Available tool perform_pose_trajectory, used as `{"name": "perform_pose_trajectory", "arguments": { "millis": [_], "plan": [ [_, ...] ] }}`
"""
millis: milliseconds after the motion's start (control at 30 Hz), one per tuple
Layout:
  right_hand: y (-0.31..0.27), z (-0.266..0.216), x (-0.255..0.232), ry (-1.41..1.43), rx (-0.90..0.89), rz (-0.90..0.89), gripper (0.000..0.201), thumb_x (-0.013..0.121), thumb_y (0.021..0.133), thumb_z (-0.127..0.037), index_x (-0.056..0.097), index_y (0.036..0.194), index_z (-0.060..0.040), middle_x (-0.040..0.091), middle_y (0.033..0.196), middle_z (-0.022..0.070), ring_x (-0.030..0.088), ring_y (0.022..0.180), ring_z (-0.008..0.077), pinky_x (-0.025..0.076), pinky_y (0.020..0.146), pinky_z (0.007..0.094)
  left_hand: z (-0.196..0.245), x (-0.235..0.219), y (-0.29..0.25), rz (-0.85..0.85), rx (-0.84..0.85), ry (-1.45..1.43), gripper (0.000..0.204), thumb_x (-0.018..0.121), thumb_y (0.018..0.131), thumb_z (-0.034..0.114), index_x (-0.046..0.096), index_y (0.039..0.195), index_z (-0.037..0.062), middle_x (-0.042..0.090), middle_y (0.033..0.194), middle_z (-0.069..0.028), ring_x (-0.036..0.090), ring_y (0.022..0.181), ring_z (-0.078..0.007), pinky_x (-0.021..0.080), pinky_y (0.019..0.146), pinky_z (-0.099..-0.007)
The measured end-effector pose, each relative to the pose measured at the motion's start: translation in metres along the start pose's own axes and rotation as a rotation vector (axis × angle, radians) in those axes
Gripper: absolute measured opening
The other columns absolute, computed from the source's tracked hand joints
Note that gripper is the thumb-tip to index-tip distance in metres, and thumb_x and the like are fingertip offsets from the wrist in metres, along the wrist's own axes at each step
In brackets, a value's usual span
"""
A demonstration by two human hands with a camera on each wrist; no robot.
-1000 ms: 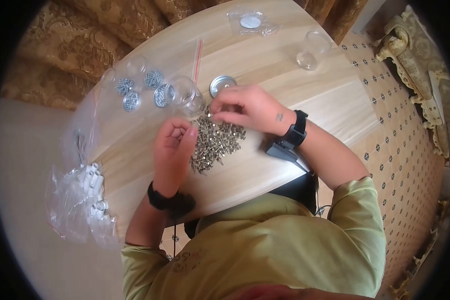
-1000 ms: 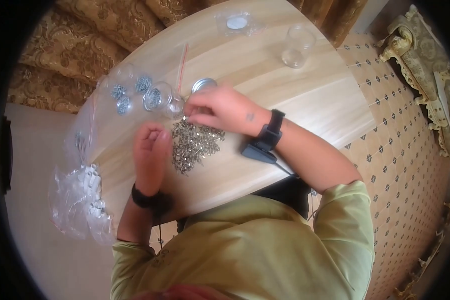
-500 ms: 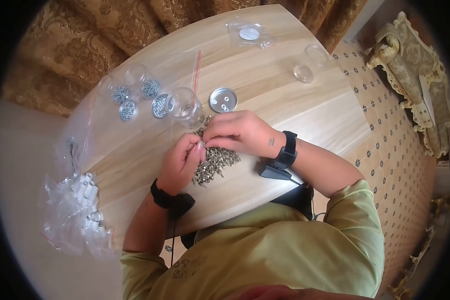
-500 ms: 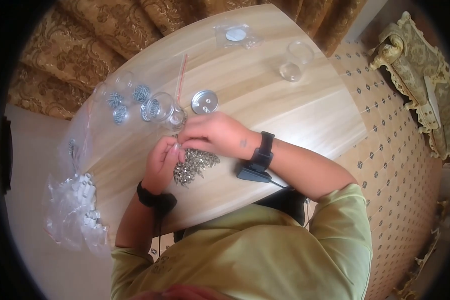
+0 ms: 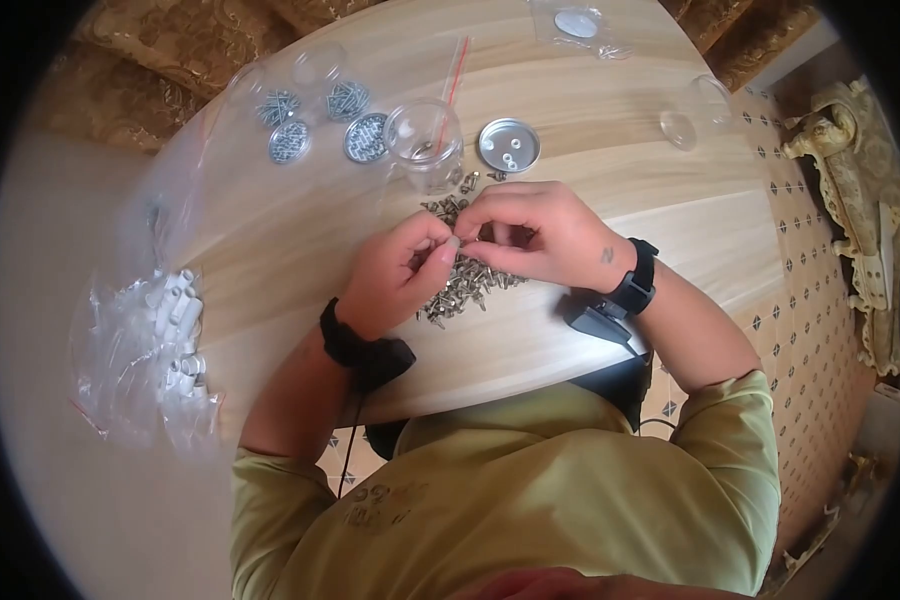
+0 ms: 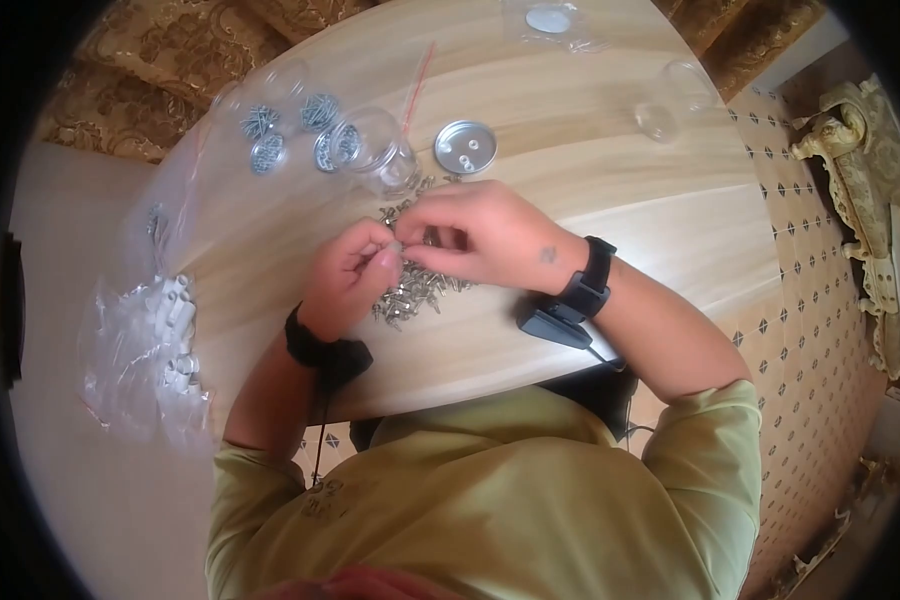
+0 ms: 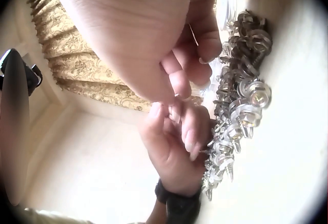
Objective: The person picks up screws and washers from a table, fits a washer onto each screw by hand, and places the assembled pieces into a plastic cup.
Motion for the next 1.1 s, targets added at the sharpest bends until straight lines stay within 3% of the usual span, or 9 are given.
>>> {"name": "perform_pose_trajectory", "arguments": {
  "millis": [100,167,333,567,633,733,967,1100],
  "plan": [
    [-0.001,0.001,0.001,0.030,0.010,-0.001,0.015,0.077,0.088,-0.008,0.071,0.103,-0.0078,0.069,0.087,0.0019,0.059,0.060,0.0120,0.048,0.058,0.0274,0.004,0.003,-0.001,-0.034,0.027,0.008,0.006,0.059,0.104,0.008,0.061,0.106,0.0022,0.057,0.079,0.0026,0.050,0.070,-0.0028,0.042,0.062,-0.0222],
    [-0.002,0.001,-0.001,0.043,0.010,0.003,0.015,0.076,0.088,-0.008,0.071,0.102,-0.0077,0.069,0.087,0.0015,0.058,0.060,0.0116,0.048,0.057,0.0269,0.010,0.005,-0.002,-0.098,-0.031,-0.028,0.014,0.047,0.109,0.011,0.057,0.109,0.0017,0.061,0.086,-0.0010,0.054,0.080,-0.0070,0.045,0.074,-0.0247],
    [-0.002,-0.001,-0.002,0.043,-0.020,-0.014,0.017,0.076,0.087,0.002,0.070,0.102,-0.0031,0.068,0.089,0.0030,0.058,0.062,0.0096,0.047,0.061,0.0254,0.016,0.007,0.000,-0.101,0.033,0.002,0.015,0.046,0.110,0.013,0.057,0.110,0.0020,0.061,0.086,-0.0013,0.054,0.080,-0.0074,0.045,0.075,-0.0251],
    [-0.002,0.001,0.001,0.071,-0.027,0.000,0.016,0.076,0.086,-0.006,0.071,0.102,-0.0074,0.068,0.086,0.0014,0.057,0.060,0.0106,0.047,0.057,0.0258,0.010,0.002,-0.003,-0.097,-0.014,-0.001,0.012,0.050,0.107,0.009,0.059,0.106,0.0013,0.065,0.083,-0.0013,0.057,0.076,-0.0071,0.047,0.071,-0.0243],
    [-0.002,0.000,0.000,0.105,0.012,-0.030,0.013,0.076,0.089,0.002,0.072,0.101,-0.0009,0.067,0.086,0.0029,0.057,0.066,0.0085,0.048,0.065,0.0254,0.008,0.001,-0.005,-0.084,-0.025,-0.011,0.012,0.050,0.106,0.008,0.060,0.106,0.0007,0.066,0.082,-0.0016,0.058,0.075,-0.0073,0.048,0.070,-0.0244],
    [-0.003,0.005,0.001,0.185,0.017,-0.010,0.015,0.077,0.088,-0.006,0.072,0.102,-0.0071,0.068,0.083,-0.0002,0.055,0.062,0.0079,0.048,0.060,0.0247,0.010,0.000,-0.005,-0.072,-0.010,-0.027,0.012,0.051,0.106,0.008,0.060,0.106,-0.0003,0.067,0.083,-0.0024,0.060,0.076,-0.0077,0.049,0.071,-0.0246],
    [-0.002,0.005,0.000,0.206,-0.008,0.005,0.014,0.076,0.089,-0.005,0.073,0.103,-0.0064,0.067,0.081,0.0004,0.055,0.063,0.0087,0.048,0.061,0.0258,0.015,0.008,-0.001,-0.051,0.056,-0.159,0.013,0.050,0.107,0.006,0.057,0.115,-0.0012,0.068,0.093,-0.0049,0.061,0.085,-0.0087,0.050,0.079,-0.0256],
    [-0.001,0.004,-0.001,0.108,-0.009,0.006,0.015,0.076,0.089,-0.004,0.074,0.104,-0.0061,0.067,0.081,0.0018,0.057,0.066,0.0103,0.050,0.064,0.0263,0.018,0.006,-0.002,-0.083,0.056,-0.087,0.013,0.050,0.108,0.008,0.057,0.116,-0.0008,0.066,0.093,-0.0038,0.060,0.085,-0.0082,0.049,0.079,-0.0252]
  ]
}}
Point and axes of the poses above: each hand's wrist, its own y-axis towards the middle knuckle, its own x-axis out of the palm, z = x × y, the point moved 5 cm from there along y, towards the middle knuckle
